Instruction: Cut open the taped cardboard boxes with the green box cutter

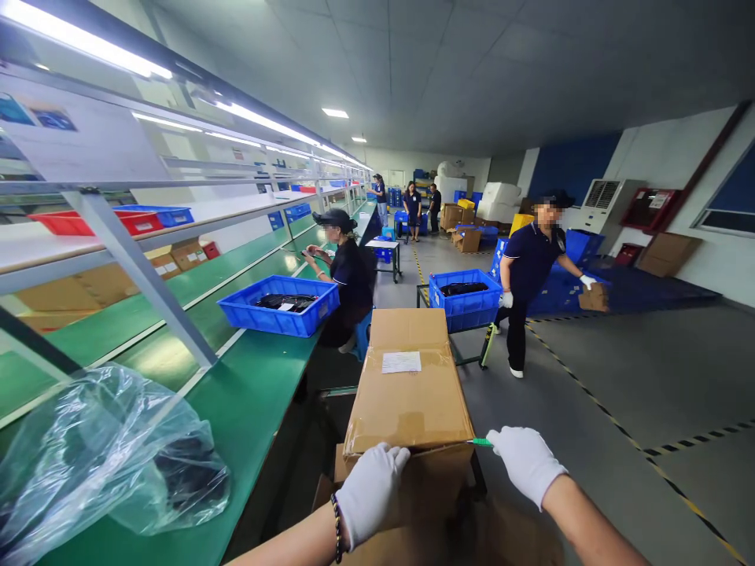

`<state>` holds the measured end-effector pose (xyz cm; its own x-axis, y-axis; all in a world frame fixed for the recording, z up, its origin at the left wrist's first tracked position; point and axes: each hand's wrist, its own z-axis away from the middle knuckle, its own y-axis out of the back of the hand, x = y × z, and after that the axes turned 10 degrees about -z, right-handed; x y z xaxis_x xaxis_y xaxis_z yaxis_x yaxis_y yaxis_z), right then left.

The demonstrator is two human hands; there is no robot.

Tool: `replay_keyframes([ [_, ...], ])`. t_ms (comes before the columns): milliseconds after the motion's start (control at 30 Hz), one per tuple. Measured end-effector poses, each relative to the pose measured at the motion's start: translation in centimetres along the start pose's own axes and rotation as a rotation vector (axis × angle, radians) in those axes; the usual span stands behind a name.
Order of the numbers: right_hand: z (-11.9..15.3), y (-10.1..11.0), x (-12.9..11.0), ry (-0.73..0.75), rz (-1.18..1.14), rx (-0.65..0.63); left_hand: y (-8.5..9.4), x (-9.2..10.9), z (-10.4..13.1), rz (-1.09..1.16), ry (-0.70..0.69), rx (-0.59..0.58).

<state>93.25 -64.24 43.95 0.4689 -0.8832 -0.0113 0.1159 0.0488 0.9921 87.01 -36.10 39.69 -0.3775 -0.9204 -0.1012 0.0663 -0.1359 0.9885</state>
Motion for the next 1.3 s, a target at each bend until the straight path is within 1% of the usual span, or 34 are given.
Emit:
replay_keyframes([
  [67,1.0,-0.9,0.6,-0.015,0.005,0.008,0.4,-0.1,0.2,0.007,0.016,-0.051],
  [100,1.6,-1.4,0.9,-0.029,-0.014,0.037,0.5,-0.3,0.1,0.011,0.039,-0.079],
  [167,2.7,-2.3,1.0,-0.085,-0.114,0.161,0.6,-0.9,-0.4,0.010,0.078,-0.130],
  [233,3.6,-3.7,0.4,-0.166,-0.276,0.293,0.6,-1.5,-1.4,0.000,0.086,-0.137],
  [300,4.0,-5.5,-1.4,-0.200,-0.448,0.366,0.8,-1.7,-2.8,-0.001,0.093,-0.116],
  [367,3.9,-7.7,-3.9,-0.149,-0.576,0.395,1.5,-1.5,-4.5,0.003,0.102,-0.075],
  [467,2.6,-10.6,-7.4,-0.098,-0.655,0.428,3.3,-0.6,-7.0,0.003,0.124,-0.008],
  [500,2.1,-11.3,-8.1,-0.103,-0.668,0.441,4.0,-0.3,-7.7,0.003,0.131,0.007],
  [567,1.0,-12.1,-8.8,-0.130,-0.678,0.479,5.3,0.5,-8.7,0.002,0.142,0.021],
  [633,0.2,-12.5,-8.6,-0.164,-0.662,0.523,6.1,1.2,-9.4,0.001,0.154,0.023],
  [700,-0.4,-12.5,-8.1,-0.193,-0.625,0.543,6.5,1.7,-9.8,-0.003,0.171,0.023],
  [800,-0.9,-12.4,-7.6,-0.197,-0.583,0.565,6.6,2.0,-10.2,-0.009,0.191,0.018],
  [933,-1.6,-12.5,-7.7,-0.186,-0.561,0.588,6.5,1.9,-10.5,-0.009,0.206,0.006],
  [1133,-2.7,-12.2,-8.2,-0.184,-0.558,0.558,6.8,1.5,-10.6,0.003,0.230,0.004],
  [1300,-3.2,-10.8,-8.6,-0.219,-0.568,0.448,6.6,1.1,-10.9,0.010,0.241,0.032],
])
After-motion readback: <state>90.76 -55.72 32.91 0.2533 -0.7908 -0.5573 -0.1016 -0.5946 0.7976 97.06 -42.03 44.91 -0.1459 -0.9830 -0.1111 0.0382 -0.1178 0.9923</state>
